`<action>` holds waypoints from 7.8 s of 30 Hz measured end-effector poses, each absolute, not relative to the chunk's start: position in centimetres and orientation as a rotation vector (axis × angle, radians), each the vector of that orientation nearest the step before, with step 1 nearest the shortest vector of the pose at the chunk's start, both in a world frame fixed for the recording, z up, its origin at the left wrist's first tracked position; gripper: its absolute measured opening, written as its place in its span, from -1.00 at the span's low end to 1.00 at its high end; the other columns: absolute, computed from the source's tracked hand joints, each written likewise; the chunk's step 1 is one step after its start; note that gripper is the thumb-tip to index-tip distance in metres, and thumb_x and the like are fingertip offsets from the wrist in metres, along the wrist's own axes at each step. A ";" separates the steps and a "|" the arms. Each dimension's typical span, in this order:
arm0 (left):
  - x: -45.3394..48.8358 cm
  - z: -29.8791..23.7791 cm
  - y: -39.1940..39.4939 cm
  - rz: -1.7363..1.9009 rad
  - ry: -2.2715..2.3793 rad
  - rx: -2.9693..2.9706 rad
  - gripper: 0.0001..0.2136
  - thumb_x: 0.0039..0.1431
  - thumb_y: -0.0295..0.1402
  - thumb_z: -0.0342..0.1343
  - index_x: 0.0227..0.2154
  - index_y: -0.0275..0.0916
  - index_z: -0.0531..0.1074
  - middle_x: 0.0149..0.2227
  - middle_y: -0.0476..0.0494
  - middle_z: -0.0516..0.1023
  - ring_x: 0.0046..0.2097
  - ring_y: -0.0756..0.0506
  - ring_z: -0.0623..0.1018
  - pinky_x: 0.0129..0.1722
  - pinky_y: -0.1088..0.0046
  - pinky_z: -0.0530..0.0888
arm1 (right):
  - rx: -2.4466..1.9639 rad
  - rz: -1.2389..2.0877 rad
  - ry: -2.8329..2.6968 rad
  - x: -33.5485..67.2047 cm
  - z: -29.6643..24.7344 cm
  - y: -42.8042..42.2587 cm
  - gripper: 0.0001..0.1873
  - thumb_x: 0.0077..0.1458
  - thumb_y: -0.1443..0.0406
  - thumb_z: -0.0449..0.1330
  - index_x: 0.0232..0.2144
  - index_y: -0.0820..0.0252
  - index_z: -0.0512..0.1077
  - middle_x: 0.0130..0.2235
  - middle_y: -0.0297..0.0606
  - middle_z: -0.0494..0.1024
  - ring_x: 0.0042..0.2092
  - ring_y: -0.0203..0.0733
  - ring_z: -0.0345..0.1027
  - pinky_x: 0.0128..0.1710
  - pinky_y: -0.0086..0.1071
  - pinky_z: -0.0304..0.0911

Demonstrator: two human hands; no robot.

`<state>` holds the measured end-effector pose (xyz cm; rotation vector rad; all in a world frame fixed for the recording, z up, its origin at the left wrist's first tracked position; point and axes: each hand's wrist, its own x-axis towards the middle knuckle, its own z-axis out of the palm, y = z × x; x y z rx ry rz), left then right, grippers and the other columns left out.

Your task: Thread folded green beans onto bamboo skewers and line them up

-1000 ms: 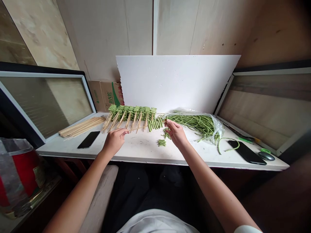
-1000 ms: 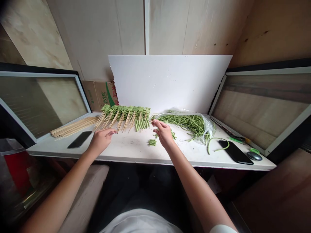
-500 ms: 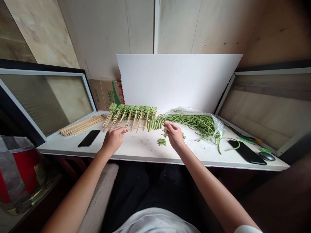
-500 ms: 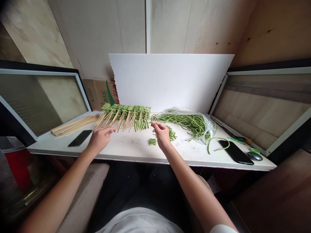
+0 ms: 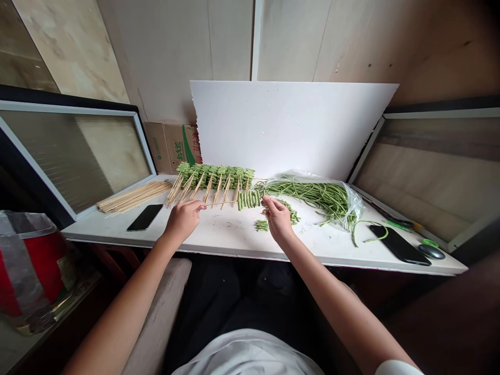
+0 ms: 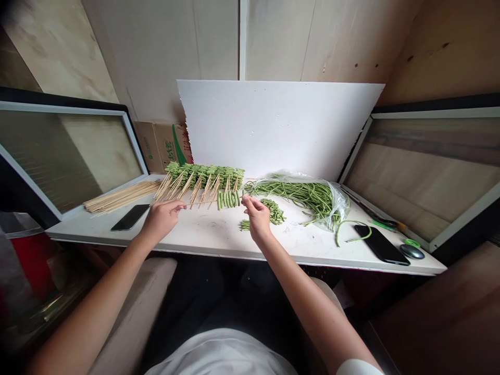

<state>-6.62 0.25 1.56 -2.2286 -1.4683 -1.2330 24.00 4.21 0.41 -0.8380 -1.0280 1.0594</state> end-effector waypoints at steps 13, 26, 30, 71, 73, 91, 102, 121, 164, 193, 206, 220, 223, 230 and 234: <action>-7.2 2.6 -0.2 -1.327 -1.472 -2.137 -0.73 0.26 -0.48 0.02 -0.32 -0.20 0.66 -0.28 -0.11 0.73 -0.28 -0.13 0.66 -0.24 0.44 0.49 | -0.780 0.934 -1.364 26.7 1.6 5.3 -0.49 0.20 -0.16 0.29 -0.08 0.05 0.68 -0.01 -0.15 0.69 0.03 -0.03 0.54 -0.14 -0.28 0.43; -7.6 1.7 0.5 -1.294 -1.486 -2.168 -0.74 0.26 -0.44 0.03 -0.33 -0.20 0.66 -0.29 -0.11 0.73 -0.28 -0.14 0.66 -0.23 0.43 0.49 | -1.229 0.405 -2.421 30.5 -0.8 8.1 -0.71 0.30 0.40 0.20 -0.08 0.14 0.70 -0.06 -0.09 0.73 -0.02 0.08 0.58 0.12 -0.05 0.39; -7.7 1.7 0.6 -1.282 -1.513 -2.164 -0.73 0.29 -0.42 0.03 -0.32 -0.20 0.66 -0.28 -0.12 0.73 -0.30 -0.14 0.65 -0.25 0.42 0.48 | -1.255 0.340 -2.459 30.6 -1.1 8.2 -0.74 0.27 0.38 0.24 -0.08 0.14 0.70 -0.09 -0.11 0.73 0.02 0.12 0.53 0.20 0.00 0.30; -7.0 2.7 -0.2 -1.328 -1.559 -2.223 -0.72 0.26 -0.44 0.01 -0.31 -0.21 0.66 -0.31 -0.12 0.73 -0.34 -0.11 0.63 -0.25 0.45 0.51 | -0.657 1.359 -1.164 27.4 2.8 5.1 -0.62 0.04 0.00 0.47 -0.16 0.03 0.61 0.06 -0.20 0.70 0.18 -0.02 0.53 -0.22 -0.38 0.46; -6.9 2.7 -0.3 -1.314 -1.565 -2.228 -0.72 0.25 -0.46 0.00 -0.30 -0.21 0.66 -0.30 -0.12 0.73 -0.33 -0.11 0.64 -0.24 0.45 0.52 | -0.654 1.361 -1.150 27.3 2.8 5.0 -0.62 0.03 0.01 0.48 -0.16 0.04 0.62 0.04 -0.21 0.71 0.17 -0.03 0.54 -0.26 -0.40 0.45; -7.1 2.4 0.0 -1.332 -1.586 -2.245 -0.71 0.30 -0.37 0.02 -0.32 -0.22 0.67 -0.33 -0.13 0.72 -0.37 -0.11 0.62 -0.29 0.43 0.49 | -0.651 1.387 -1.127 27.1 3.1 4.7 -0.65 0.07 0.06 0.46 -0.15 0.08 0.62 -0.02 -0.19 0.72 0.03 -0.11 0.61 -0.34 -0.47 0.44; -7.2 2.2 0.1 -1.325 -1.593 -2.250 -0.72 0.29 -0.40 0.02 -0.32 -0.21 0.67 -0.32 -0.13 0.73 -0.36 -0.12 0.61 -0.31 0.43 0.46 | -0.657 1.354 -1.126 26.8 3.2 4.3 -0.61 0.00 0.03 0.48 -0.18 0.08 0.63 -0.03 -0.19 0.72 0.02 -0.09 0.60 -0.37 -0.47 0.43; -7.2 2.9 -0.5 -1.218 -1.601 -2.257 -0.68 0.16 -0.51 0.02 -0.28 -0.15 0.70 -0.22 -0.08 0.76 -0.20 -0.16 0.69 -0.19 0.42 0.55 | -0.737 1.127 -1.186 27.3 2.3 5.3 -0.68 -0.05 0.04 0.53 -0.34 0.10 0.69 -0.24 -0.19 0.71 -0.14 -0.10 0.58 -0.39 -0.40 0.38; -6.0 1.1 0.3 -1.266 -1.422 -2.269 -0.63 0.08 -0.64 -0.03 -0.29 -0.19 0.66 -0.25 -0.10 0.73 -0.20 -0.15 0.70 -0.14 0.40 0.58 | -0.763 1.061 -1.029 24.7 0.8 4.6 -0.63 -0.11 0.01 0.53 -0.33 0.10 0.66 -0.19 -0.20 0.65 -0.12 -0.10 0.48 -0.26 -0.32 0.32; -7.5 1.2 0.8 -1.238 -1.516 -2.230 -0.73 0.25 -0.51 0.01 -0.29 -0.19 0.63 -0.26 -0.11 0.73 -0.24 -0.15 0.67 -0.17 0.39 0.53 | -1.146 0.479 -2.269 29.8 -2.7 8.5 -0.94 0.04 0.22 0.44 -0.37 0.00 0.72 -0.28 -0.15 0.71 -0.10 0.15 0.47 -0.04 -0.07 0.36; -7.8 1.4 0.7 -1.254 -1.531 -2.238 -0.71 0.21 -0.53 -0.01 -0.28 -0.19 0.64 -0.25 -0.12 0.73 -0.21 -0.18 0.68 -0.16 0.37 0.53 | -1.051 0.685 -1.908 30.0 -1.3 8.5 -0.70 0.10 0.04 0.43 -0.26 0.12 0.66 -0.25 -0.11 0.69 -0.20 0.02 0.53 -0.13 -0.12 0.42; -7.4 1.5 0.5 -1.281 -1.513 -2.246 -0.73 0.25 -0.49 -0.01 -0.28 -0.19 0.63 -0.26 -0.11 0.73 -0.24 -0.14 0.67 -0.19 0.40 0.53 | -0.812 1.271 -1.281 29.3 2.7 6.2 -0.49 -0.08 -0.10 0.51 -0.19 0.07 0.67 -0.17 -0.20 0.67 -0.13 -0.12 0.51 -0.25 -0.36 0.37; -7.3 1.6 0.4 -1.292 -1.504 -2.256 -0.74 0.26 -0.49 0.00 -0.29 -0.19 0.62 -0.26 -0.12 0.73 -0.23 -0.14 0.67 -0.20 0.40 0.51 | -0.764 1.295 -1.332 29.0 3.0 5.8 -0.50 -0.07 -0.09 0.52 -0.18 0.06 0.68 -0.16 -0.22 0.64 -0.20 -0.19 0.44 -0.28 -0.38 0.34; -6.8 2.0 0.1 -1.278 -1.516 -2.260 -0.74 0.30 -0.46 0.01 -0.27 -0.20 0.64 -0.26 -0.15 0.73 -0.22 -0.16 0.68 -0.20 0.38 0.54 | -0.762 1.289 -1.345 28.7 3.1 5.5 -0.45 -0.09 -0.14 0.51 -0.18 0.07 0.65 -0.11 -0.20 0.65 -0.14 -0.15 0.47 -0.25 -0.35 0.37; -7.0 1.6 0.4 -1.326 -1.500 -2.302 -0.73 0.26 -0.50 0.01 -0.25 -0.18 0.64 -0.20 -0.13 0.74 -0.14 -0.17 0.70 -0.11 0.36 0.58 | -0.761 1.284 -1.341 28.6 3.2 5.3 -0.48 -0.03 -0.16 0.46 -0.18 0.03 0.63 -0.03 -0.19 0.66 0.02 -0.04 0.52 -0.18 -0.31 0.42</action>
